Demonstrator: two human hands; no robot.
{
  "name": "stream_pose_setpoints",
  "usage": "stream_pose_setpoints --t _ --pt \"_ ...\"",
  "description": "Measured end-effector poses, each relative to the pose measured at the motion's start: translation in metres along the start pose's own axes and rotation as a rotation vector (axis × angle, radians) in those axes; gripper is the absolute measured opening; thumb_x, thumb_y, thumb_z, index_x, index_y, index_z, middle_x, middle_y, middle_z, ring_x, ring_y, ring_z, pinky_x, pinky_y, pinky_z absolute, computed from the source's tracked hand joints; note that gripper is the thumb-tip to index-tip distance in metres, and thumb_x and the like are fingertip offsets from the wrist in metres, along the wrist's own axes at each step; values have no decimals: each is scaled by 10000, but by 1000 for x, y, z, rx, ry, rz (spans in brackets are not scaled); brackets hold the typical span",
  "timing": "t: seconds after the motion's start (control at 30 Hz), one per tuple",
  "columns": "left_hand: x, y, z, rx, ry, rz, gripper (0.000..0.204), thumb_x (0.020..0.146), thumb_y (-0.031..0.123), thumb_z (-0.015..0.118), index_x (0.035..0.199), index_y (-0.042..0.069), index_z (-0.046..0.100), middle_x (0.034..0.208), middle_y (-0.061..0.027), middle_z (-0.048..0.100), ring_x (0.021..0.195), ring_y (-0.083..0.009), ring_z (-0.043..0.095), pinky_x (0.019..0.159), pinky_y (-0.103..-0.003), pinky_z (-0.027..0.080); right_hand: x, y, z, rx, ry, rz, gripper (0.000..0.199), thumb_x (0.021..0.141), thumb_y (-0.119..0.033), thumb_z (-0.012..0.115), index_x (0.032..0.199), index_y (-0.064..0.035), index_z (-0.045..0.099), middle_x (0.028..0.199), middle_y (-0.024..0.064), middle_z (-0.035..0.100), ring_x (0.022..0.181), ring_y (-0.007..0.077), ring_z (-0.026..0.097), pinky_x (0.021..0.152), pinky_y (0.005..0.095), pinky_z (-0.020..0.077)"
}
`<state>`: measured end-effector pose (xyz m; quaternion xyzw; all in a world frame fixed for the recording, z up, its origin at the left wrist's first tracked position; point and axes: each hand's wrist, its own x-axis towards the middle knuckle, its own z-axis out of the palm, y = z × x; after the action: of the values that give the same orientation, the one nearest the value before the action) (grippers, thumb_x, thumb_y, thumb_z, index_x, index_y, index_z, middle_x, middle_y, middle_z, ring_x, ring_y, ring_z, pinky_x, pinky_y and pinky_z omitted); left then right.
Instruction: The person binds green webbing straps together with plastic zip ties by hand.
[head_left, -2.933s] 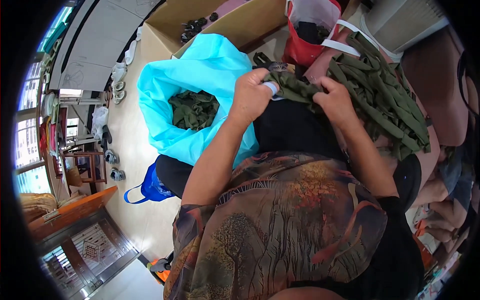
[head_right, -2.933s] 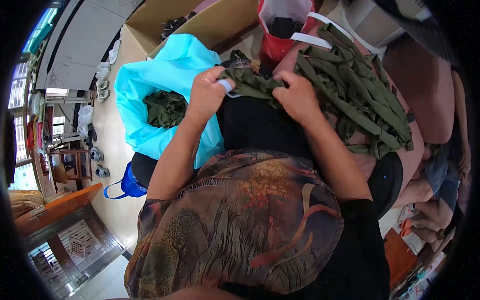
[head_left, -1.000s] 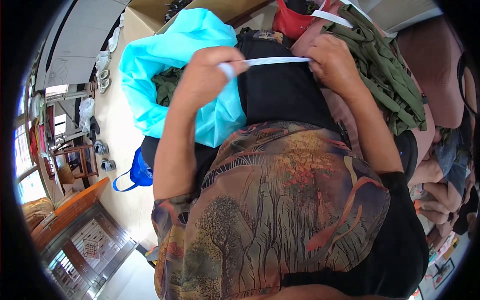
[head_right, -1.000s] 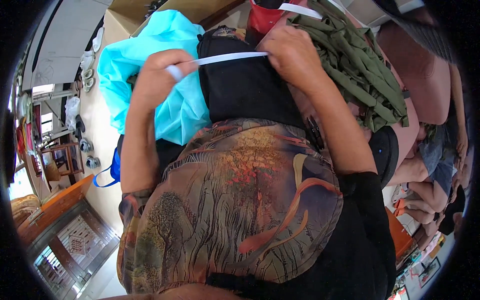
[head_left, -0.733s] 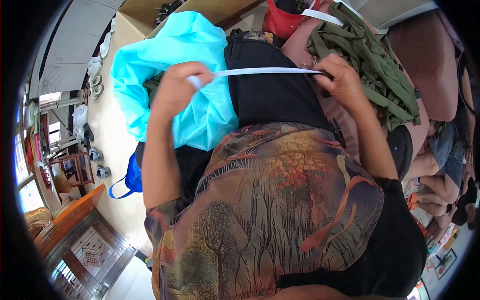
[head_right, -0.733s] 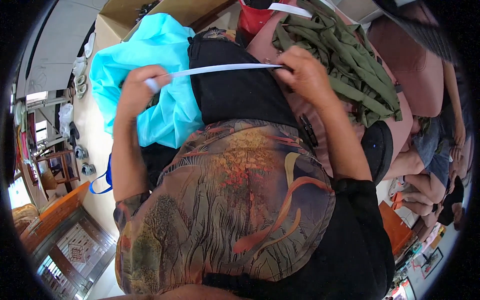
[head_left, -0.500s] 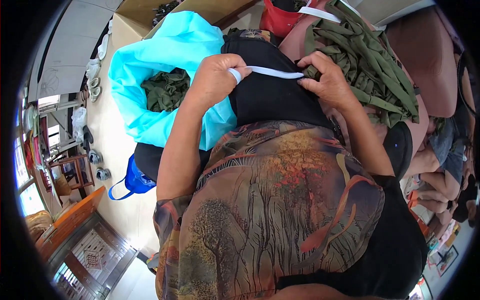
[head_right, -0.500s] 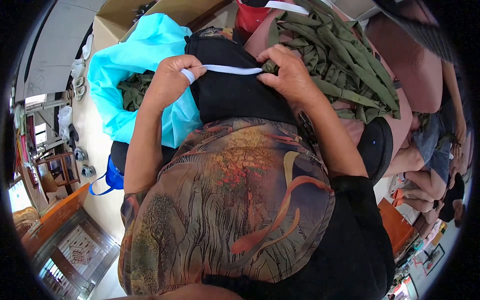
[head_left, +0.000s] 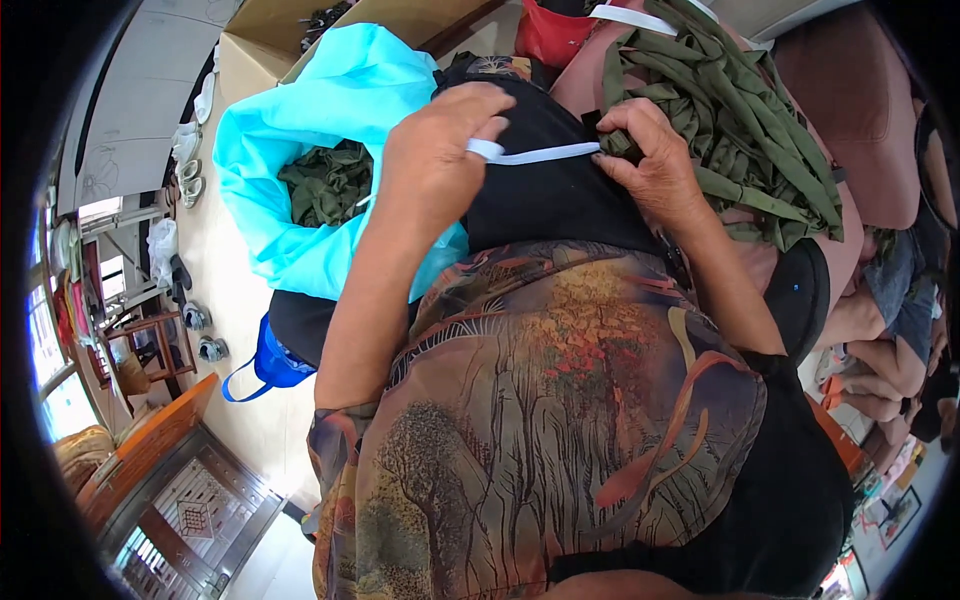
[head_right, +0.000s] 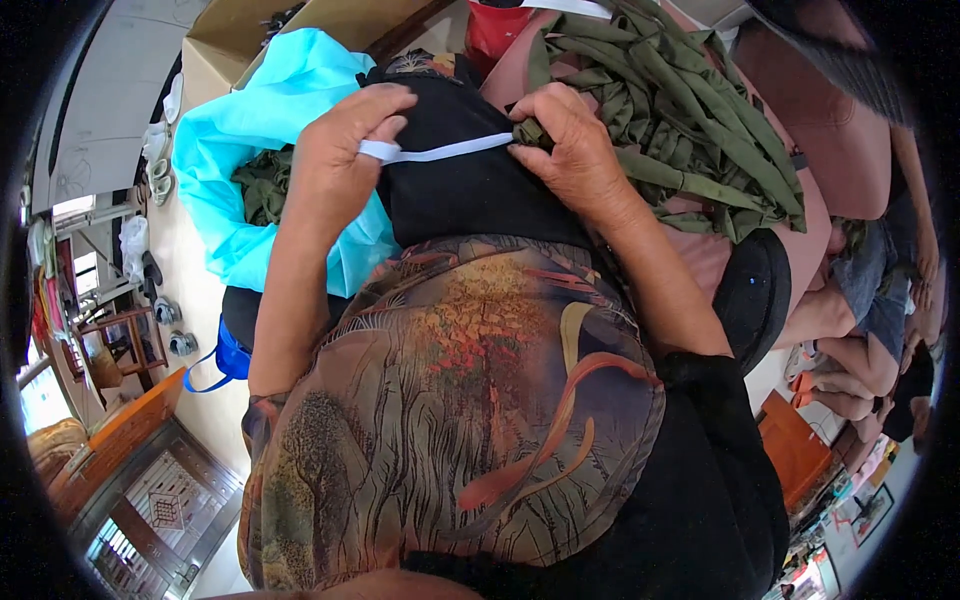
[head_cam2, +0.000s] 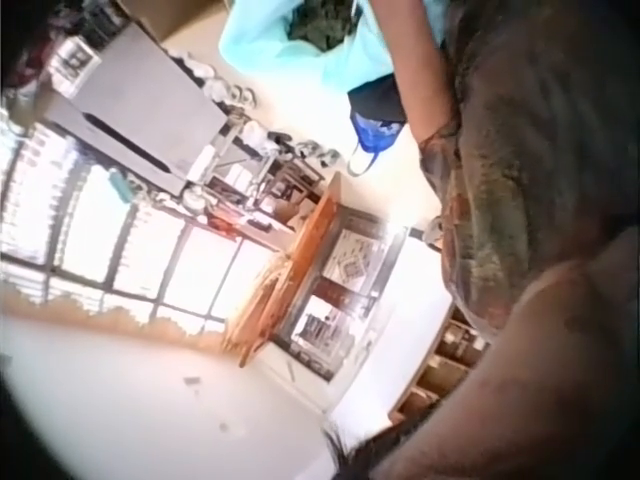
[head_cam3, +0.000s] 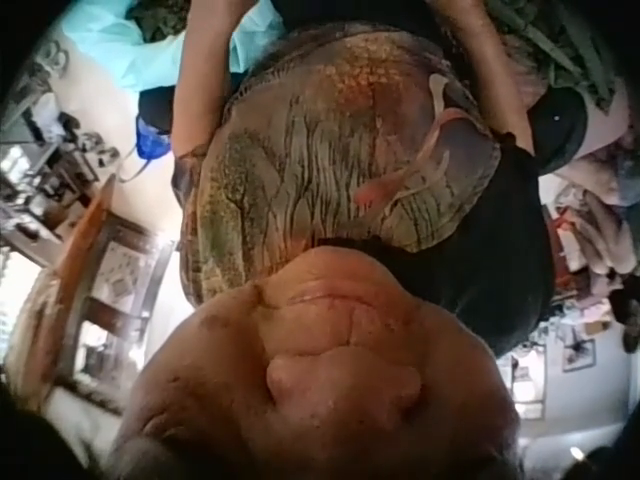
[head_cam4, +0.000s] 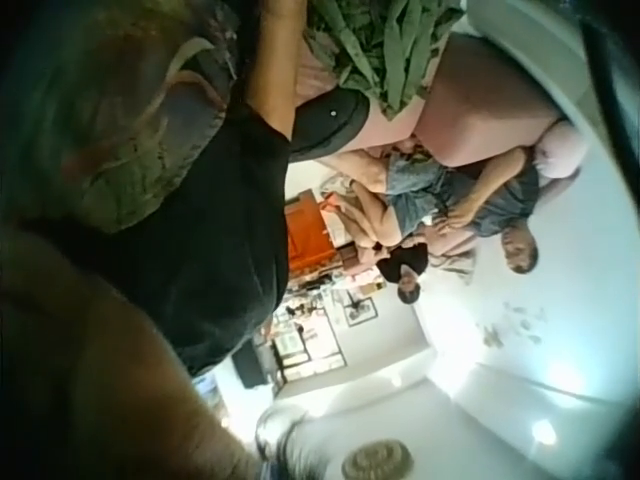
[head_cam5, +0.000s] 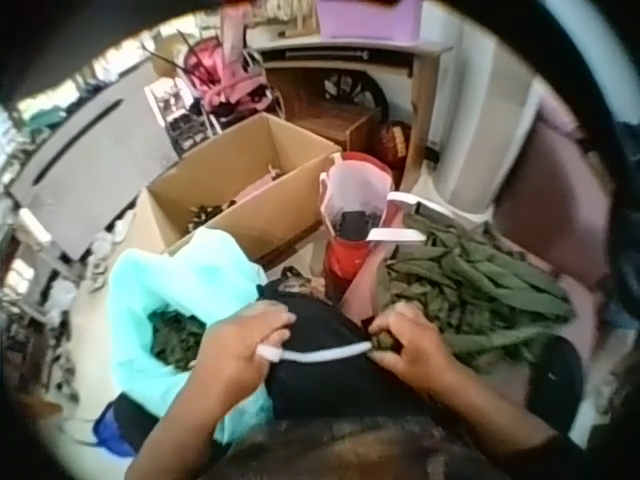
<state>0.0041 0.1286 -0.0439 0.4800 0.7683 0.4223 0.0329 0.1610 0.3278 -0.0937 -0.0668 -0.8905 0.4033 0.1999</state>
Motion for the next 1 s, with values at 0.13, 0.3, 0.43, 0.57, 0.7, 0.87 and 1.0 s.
stream_pose_setpoints --t 0.13,0.3,0.43,0.57,0.7,0.87,1.0 --pt "14 42 15 -128 -236 -186 202 845 39 654 1038 -9 683 877 -75 691 713 -161 567 691 -280 462 3 -6 4 -26 72 -78 332 677 0 722 982 -49 600 1006 54 584 931 232 545 857 309 433" --pt "10 24 46 -254 -349 -278 120 842 58 655 937 -11 682 778 -45 643 676 -150 521 661 -267 447 5 -18 4 -49 119 -156 324 664 -17 718 956 -62 587 972 56 580 888 250 539 830 335 434" --pt "10 22 48 -245 -405 -434 72 834 57 647 854 -8 672 723 -27 608 656 -144 493 646 -259 438 4 -30 -6 -45 30 -181 315 669 -42 718 954 -63 586 972 67 597 885 253 550 824 340 435" --pt "-3 14 52 -342 -425 -313 63 819 45 626 775 5 650 683 -18 588 643 -138 479 637 -258 435 1 -40 -19 -107 -241 14 253 698 -59 709 932 -65 612 943 64 619 863 243 567 809 326 430" --pt "-2 14 48 -306 -465 -343 61 811 40 611 773 10 649 685 -7 583 645 -131 478 637 -258 436 8 -38 -11 -256 -257 -94 157 719 -121 681 845 -80 597 857 69 602 811 259 557 769 347 434" --pt "7 8 24 -359 -387 -319 63 807 45 615 779 22 666 680 15 573 643 -113 476 629 -243 428 16 -24 -4 -405 -134 -158 103 719 -109 661 795 -82 596 801 57 585 771 262 542 742 343 441" --pt "10 -4 -5 -366 -357 -300 73 816 43 619 785 32 684 659 27 553 630 -98 460 610 -225 403 1 -1 -17 -504 -87 -110 88 721 -98 652 792 -85 603 784 52 577 755 260 538 724 341 447"
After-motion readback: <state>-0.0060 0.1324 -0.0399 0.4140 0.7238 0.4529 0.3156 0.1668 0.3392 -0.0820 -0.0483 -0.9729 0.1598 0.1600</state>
